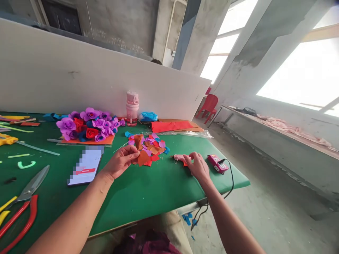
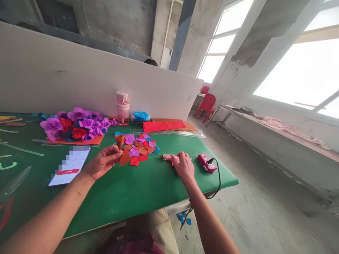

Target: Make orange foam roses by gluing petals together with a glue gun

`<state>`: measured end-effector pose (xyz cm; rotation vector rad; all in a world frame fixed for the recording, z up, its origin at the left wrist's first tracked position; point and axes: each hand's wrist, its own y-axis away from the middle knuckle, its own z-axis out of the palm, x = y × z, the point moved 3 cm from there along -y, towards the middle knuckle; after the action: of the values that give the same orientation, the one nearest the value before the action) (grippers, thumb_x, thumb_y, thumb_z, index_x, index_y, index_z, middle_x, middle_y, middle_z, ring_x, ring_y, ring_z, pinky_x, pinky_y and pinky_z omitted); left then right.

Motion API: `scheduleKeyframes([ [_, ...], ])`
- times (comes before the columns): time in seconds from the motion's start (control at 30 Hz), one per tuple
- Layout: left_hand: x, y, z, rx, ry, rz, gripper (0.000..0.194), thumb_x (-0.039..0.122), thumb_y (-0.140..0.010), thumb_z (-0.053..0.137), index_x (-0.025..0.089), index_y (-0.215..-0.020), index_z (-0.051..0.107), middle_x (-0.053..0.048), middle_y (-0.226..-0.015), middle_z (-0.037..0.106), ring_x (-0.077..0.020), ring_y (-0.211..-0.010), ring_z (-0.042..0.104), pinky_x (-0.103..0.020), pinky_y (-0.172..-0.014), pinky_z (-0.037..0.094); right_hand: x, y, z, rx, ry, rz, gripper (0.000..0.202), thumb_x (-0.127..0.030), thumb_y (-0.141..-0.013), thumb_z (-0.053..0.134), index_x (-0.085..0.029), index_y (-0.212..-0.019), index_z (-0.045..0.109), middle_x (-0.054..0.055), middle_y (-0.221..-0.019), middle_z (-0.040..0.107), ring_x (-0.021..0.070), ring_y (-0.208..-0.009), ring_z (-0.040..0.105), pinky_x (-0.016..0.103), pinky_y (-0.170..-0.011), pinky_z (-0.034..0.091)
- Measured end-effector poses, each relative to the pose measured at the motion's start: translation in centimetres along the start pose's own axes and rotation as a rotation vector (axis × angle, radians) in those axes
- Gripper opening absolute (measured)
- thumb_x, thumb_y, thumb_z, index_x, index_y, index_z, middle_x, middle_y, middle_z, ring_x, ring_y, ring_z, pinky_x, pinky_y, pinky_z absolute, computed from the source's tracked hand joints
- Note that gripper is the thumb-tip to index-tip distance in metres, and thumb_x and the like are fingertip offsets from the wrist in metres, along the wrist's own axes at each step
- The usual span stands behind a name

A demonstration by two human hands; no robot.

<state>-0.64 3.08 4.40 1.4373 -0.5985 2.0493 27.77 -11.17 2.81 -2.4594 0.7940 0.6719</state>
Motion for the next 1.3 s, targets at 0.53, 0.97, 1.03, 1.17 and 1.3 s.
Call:
scheduleKeyframes([
  [0.53, 0.0, -0.4, -0.2, 0.057, -0.374, 0.128, 0.024, 0.038, -0.067, 0.071, 0.017, -0.067, 0.06, 0.003, -0.065, 0.056, -0.0116, -0.064, 0.051, -0.025, -0.064, 0.042, -13.2, 1.2, 9.5, -0.686, -1.038, 0.148, 0.016, -0.028, -0.056, 0.069, -0.014, -0.057, 0.062, -0.002, -0.05, 0.055, 0.0101, -0.049, 0.049, 0.024, -0.053, 0.04],
  [0.97, 3.4, -2.2, -1.2, 0.348, -0.191, 0.181, 0.022, 0.029, -0.059, 0.079, 0.015, -0.068, 0.064, 0.002, -0.06, 0.062, -0.0074, -0.053, 0.05, -0.022, -0.057, 0.041, -14.0, -1.9, 12.5, -0.223, -1.364, 0.232, 0.022, -0.037, -0.058, 0.069, -0.016, -0.066, 0.066, 0.0, -0.059, 0.063, 0.0149, -0.06, 0.057, 0.027, -0.06, 0.043],
  [1.03, 3.5, -2.9, -0.8, 0.333, -0.164, 0.19, 0.022, 0.028, -0.058, 0.08, 0.015, -0.068, 0.064, 0.003, -0.059, 0.06, -0.0074, -0.054, 0.051, -0.022, -0.058, 0.041, -13.7, -2.1, 11.8, -0.202, -1.401, 0.265, 0.024, -0.038, -0.057, 0.07, -0.016, -0.066, 0.067, 0.001, -0.061, 0.065, 0.0165, -0.062, 0.06, 0.028, -0.062, 0.046],
  [1.17, 1.6, -3.3, -1.4, 0.387, -0.147, 0.227, 0.025, 0.028, -0.056, 0.082, 0.016, -0.07, 0.065, 0.003, -0.063, 0.062, -0.0079, -0.055, 0.053, -0.021, -0.056, 0.042, -14.2, -2.1, 10.9, -0.194, -1.396, 0.227, 0.023, -0.038, -0.061, 0.069, -0.016, -0.064, 0.069, 0.003, -0.063, 0.069, 0.0183, -0.065, 0.064, 0.028, -0.064, 0.048],
  [1.3, -0.4, -2.8, -2.4, 0.416, -0.256, 0.236, 0.023, 0.028, -0.058, 0.081, 0.016, -0.07, 0.066, 0.004, -0.062, 0.062, -0.0084, -0.056, 0.054, -0.022, -0.06, 0.044, -14.9, -1.7, 10.8, -0.227, -1.402, 0.14, 0.022, -0.037, -0.067, 0.065, -0.016, -0.07, 0.073, 0.005, -0.071, 0.074, 0.0214, -0.072, 0.068, 0.031, -0.069, 0.051],
])
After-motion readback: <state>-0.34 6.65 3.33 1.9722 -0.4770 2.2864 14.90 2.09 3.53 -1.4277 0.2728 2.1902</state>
